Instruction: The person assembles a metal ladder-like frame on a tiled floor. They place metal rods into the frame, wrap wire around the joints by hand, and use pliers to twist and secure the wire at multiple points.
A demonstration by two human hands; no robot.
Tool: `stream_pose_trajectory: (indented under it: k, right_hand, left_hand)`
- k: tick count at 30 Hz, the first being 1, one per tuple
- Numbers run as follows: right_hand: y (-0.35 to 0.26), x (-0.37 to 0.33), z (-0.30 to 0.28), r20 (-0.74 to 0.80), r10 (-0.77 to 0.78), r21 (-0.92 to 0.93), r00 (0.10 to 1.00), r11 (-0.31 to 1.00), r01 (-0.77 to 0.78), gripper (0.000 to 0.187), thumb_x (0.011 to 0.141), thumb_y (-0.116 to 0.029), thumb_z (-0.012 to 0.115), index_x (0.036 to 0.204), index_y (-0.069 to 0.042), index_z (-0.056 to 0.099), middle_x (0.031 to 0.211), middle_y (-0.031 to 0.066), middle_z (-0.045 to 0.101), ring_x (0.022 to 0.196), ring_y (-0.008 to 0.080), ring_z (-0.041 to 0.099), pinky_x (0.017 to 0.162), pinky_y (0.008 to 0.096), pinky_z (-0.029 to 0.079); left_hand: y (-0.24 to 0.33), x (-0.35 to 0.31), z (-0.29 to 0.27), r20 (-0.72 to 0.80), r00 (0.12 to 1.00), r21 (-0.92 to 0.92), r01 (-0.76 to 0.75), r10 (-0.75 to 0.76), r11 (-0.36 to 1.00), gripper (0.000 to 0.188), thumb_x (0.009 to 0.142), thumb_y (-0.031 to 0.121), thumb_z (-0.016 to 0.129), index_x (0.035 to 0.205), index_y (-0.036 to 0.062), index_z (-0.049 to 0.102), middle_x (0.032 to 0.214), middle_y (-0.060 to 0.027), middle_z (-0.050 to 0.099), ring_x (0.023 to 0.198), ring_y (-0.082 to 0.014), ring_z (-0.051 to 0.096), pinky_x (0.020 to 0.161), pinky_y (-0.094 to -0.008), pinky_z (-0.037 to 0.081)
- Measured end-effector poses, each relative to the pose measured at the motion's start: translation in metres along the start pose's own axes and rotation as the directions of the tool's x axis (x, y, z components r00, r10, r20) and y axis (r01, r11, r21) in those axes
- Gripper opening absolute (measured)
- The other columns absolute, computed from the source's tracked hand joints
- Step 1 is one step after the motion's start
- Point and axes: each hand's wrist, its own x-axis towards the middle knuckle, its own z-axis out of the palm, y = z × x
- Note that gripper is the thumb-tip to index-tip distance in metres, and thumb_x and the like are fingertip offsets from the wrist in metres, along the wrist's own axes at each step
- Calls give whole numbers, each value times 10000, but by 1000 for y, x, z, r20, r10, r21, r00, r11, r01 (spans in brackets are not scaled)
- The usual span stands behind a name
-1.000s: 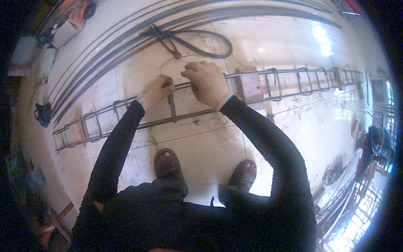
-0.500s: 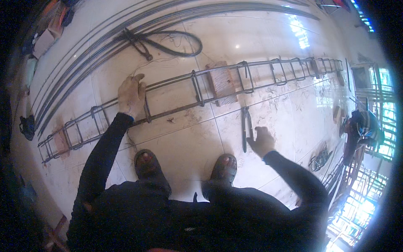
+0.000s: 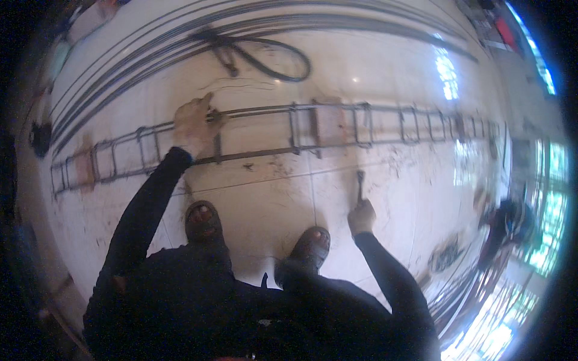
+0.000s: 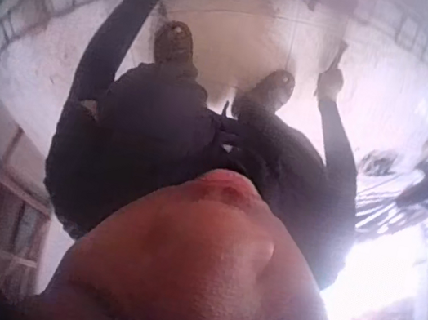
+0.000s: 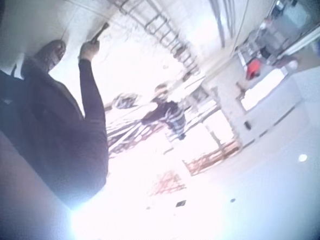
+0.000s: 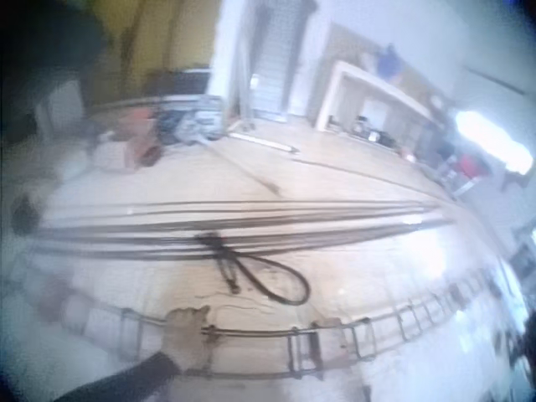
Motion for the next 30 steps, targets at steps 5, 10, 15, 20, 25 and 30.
stream_pose_trajectory:
  k: [5,10,15,20,25,30]
  right_hand:
    - [-52,-44,-64,526,120,589,842,662,-462,251,895,53,594,1132,-18,628,1061,127,669,914,274,719,849,483,663]
    - [-173,-59,-137,708,-305,634,637,671,-384,432,913,74,625,1343,32,627,1354,211,666,1121,300,721,1021,511,628]
    - [-302,-37,-138,503,-732,-119,460,469,875,664,761,148,506,1369,-61,675,1405,213,648,1299,414,615,1102,493,517]
    - [-413,-30,-108,425,-878,-651,221,-127,748,265,903,-67,653,1154,-1,704,1197,146,594,1115,322,569,1027,469,456]
    - [-448,-14,-81,441,-880,-755,175,-259,603,214,956,-121,632,1095,5,735,1145,127,592,1105,292,557,1050,464,442]
    - [-469,-4,-74,490,-860,-717,142,-304,628,196,936,-89,685,1099,-7,757,1149,117,599,1131,293,609,1100,508,476]
  left_hand:
    - [-6,-34,-4,-193,981,-141,-10,-18,990,679,933,494,759,1459,90,611,1210,-131,702,1231,-333,617,1210,-536,352]
    - [1,-28,-1,-57,994,-213,79,-93,974,590,872,447,795,1374,168,661,1203,-116,705,1248,-323,624,1256,-577,264]
    - [-1,-32,6,-111,987,-253,88,-119,964,574,873,456,793,1352,162,681,1207,-117,703,1244,-327,622,1264,-570,260]
    - [-1,-32,6,-108,984,-267,105,-138,958,561,870,453,796,1339,162,693,1212,-114,708,1242,-323,626,1269,-553,269]
    - [-2,-30,-4,-46,991,-310,109,-129,945,519,884,431,779,1329,175,703,1217,-107,713,1243,-306,633,1275,-533,275]
    - [-3,-31,-9,-6,989,-279,137,-145,950,467,889,407,774,1296,184,724,1204,-95,718,1232,-294,640,1280,-530,270]
